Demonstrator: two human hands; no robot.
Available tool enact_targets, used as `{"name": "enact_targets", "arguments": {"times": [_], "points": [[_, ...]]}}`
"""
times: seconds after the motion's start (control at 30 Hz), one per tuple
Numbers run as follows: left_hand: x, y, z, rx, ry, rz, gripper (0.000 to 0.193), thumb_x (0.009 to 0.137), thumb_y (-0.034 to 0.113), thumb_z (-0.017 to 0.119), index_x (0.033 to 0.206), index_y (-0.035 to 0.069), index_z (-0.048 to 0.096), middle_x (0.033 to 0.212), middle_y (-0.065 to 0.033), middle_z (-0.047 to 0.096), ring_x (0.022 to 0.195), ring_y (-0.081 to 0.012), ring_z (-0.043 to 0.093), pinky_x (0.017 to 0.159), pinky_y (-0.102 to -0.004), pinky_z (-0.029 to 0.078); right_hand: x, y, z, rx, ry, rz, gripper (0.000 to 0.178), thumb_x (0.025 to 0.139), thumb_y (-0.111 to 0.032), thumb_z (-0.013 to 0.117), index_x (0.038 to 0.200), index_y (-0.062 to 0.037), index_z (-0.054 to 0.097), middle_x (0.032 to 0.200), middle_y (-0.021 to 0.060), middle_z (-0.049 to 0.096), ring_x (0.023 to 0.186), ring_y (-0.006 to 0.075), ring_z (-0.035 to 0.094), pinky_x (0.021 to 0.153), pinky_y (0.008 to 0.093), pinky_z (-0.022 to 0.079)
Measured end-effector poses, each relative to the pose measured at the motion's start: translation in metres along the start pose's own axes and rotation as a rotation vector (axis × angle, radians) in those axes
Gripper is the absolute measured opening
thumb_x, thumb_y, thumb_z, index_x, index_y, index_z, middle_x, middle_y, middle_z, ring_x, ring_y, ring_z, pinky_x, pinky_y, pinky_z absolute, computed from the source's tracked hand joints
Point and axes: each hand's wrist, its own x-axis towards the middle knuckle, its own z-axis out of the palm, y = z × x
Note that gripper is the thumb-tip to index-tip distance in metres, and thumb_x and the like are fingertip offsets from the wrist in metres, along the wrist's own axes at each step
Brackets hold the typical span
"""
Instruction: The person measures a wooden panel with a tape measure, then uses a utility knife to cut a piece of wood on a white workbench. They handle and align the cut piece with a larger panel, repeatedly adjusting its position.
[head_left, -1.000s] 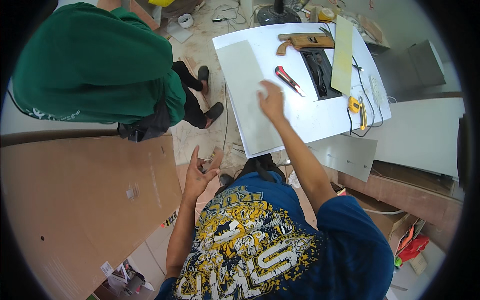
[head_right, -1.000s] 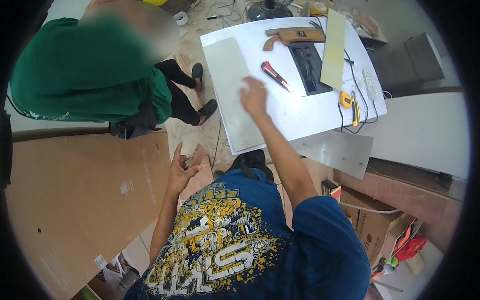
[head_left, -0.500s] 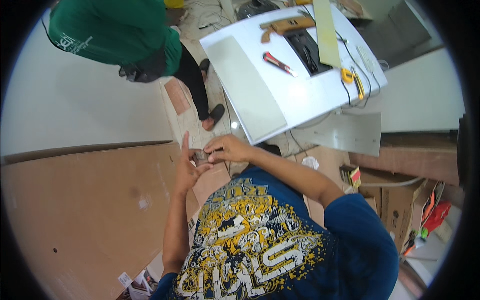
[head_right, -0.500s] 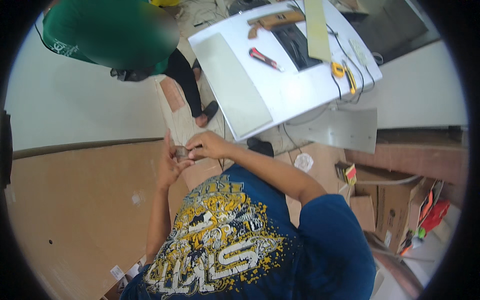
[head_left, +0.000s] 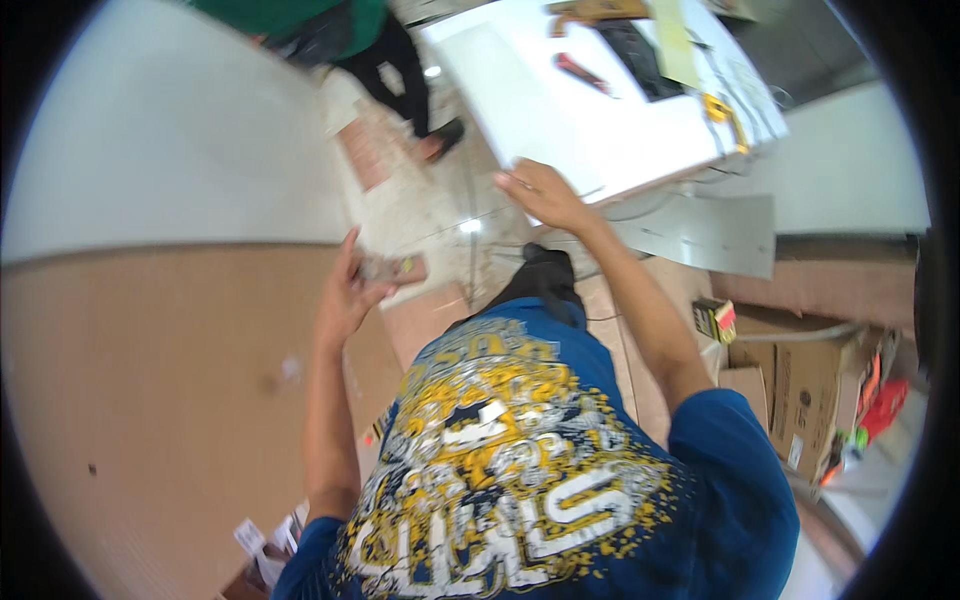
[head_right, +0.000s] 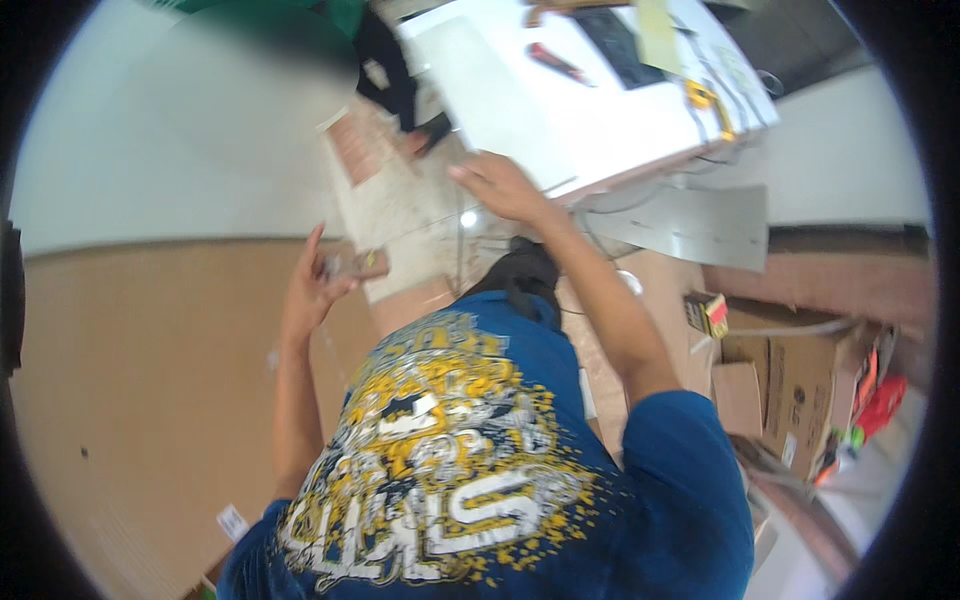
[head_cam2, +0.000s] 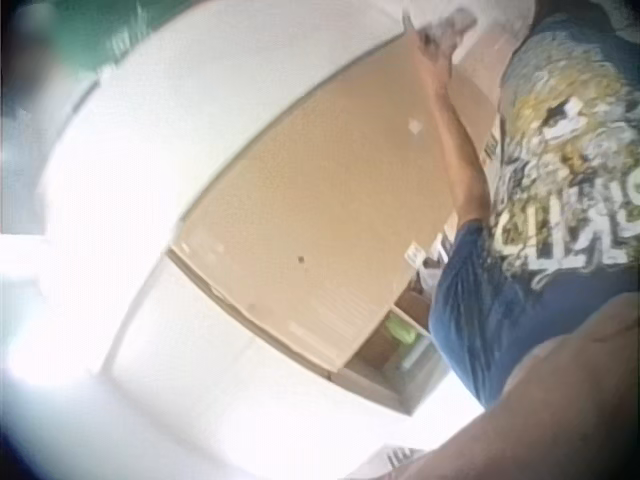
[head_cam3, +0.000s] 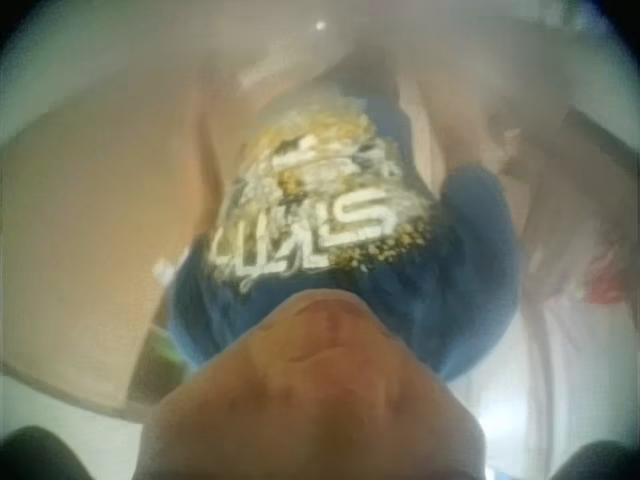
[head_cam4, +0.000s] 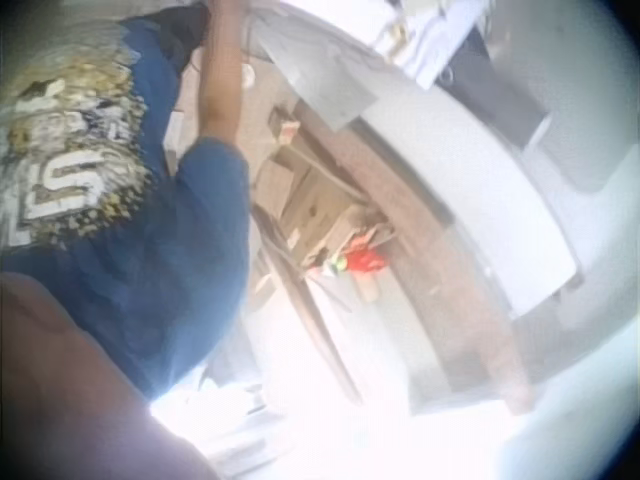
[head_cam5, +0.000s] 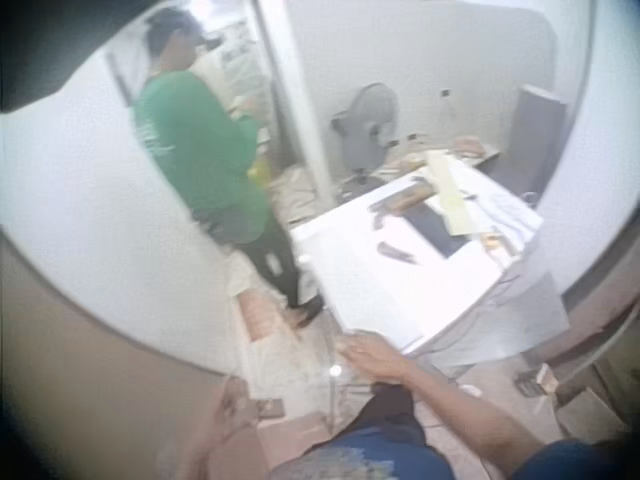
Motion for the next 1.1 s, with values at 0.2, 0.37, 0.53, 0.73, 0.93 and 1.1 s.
{"name": "enact_targets", "arguments": {"times": [0.2,0.37,0.53,0.73,0.93,1.1], "points": [[0.001,0.028,-0.005,-0.034,0.044,0.233,0.118,0.068,0.005,0.093,0.165,0.013,0.027,0.115,-0.0108,0.072,0.102,-0.0217,0.067,0.097,-0.0353,0.051,-0.033,-0.083,0.057,0.232,0.016,-0.08,0.039,0.1,-0.032,0.066,0.125,-0.0034,0.071,0.126,0.0184,0.067,0.106,0.0335,0.067,0.092,0.0404,0.053],[-0.008,0.035,-0.007,0.048,0.003,0.252,0.115,0.068,0.005,0.094,0.164,0.012,0.031,0.113,-0.0103,0.072,0.103,-0.0206,0.066,0.098,-0.034,0.049,-0.031,-0.136,0.076,-0.01,-0.079,-0.259,0.039,0.098,-0.024,0.067,0.133,-0.0086,0.068,0.133,0.014,0.064,0.12,0.0337,0.06,0.104,0.0437,0.047],[-0.024,-0.009,-0.011,-0.003,-0.011,0.152,0.098,0.072,0.014,0.094,0.156,0.008,0.044,0.111,-0.0079,0.07,0.1,-0.0181,0.063,0.095,-0.0338,0.049,-0.05,-0.117,0.085,0.03,-0.241,-0.321,0.039,0.097,-0.025,0.069,0.132,-0.0087,0.068,0.134,0.0138,0.064,0.123,0.0354,0.059,0.106,0.0456,0.046],[-0.077,-0.164,-0.035,-0.509,0.287,-0.597,0.046,0.087,0.025,0.083,0.123,0.001,0.063,0.111,-0.0097,0.066,0.087,-0.021,0.066,0.077,-0.0359,0.057,-0.062,0.008,0.055,-0.075,0.065,0.18,0.051,0.091,-0.032,0.075,0.131,-0.0024,0.064,0.136,0.0199,0.062,0.127,0.0384,0.058,0.108,0.0472,0.046],[-0.086,-0.197,0.036,-1.146,0.217,-0.49,0.046,0.091,0.023,0.079,0.127,0.001,0.06,0.112,-0.0108,0.068,0.099,-0.0275,0.069,0.088,-0.0459,0.06,-0.004,0.122,-0.003,-0.594,0.367,0.625,0.08,0.084,-0.046,0.08,0.143,0.0008,0.052,0.151,0.0262,0.045,0.139,0.0451,0.044,0.108,0.0561,0.044],[0.021,-0.111,0.159,-1.299,0.032,-0.493,0.047,0.092,0.017,0.076,0.133,0.003,0.057,0.111,-0.0103,0.068,0.111,-0.0256,0.066,0.098,-0.0466,0.054,0.013,0.144,-0.03,-0.558,0.215,0.686,0.074,0.083,-0.042,0.082,0.136,0.0039,0.058,0.136,0.0225,0.051,0.126,0.0431,0.05,0.103,0.0551,0.045]]}}
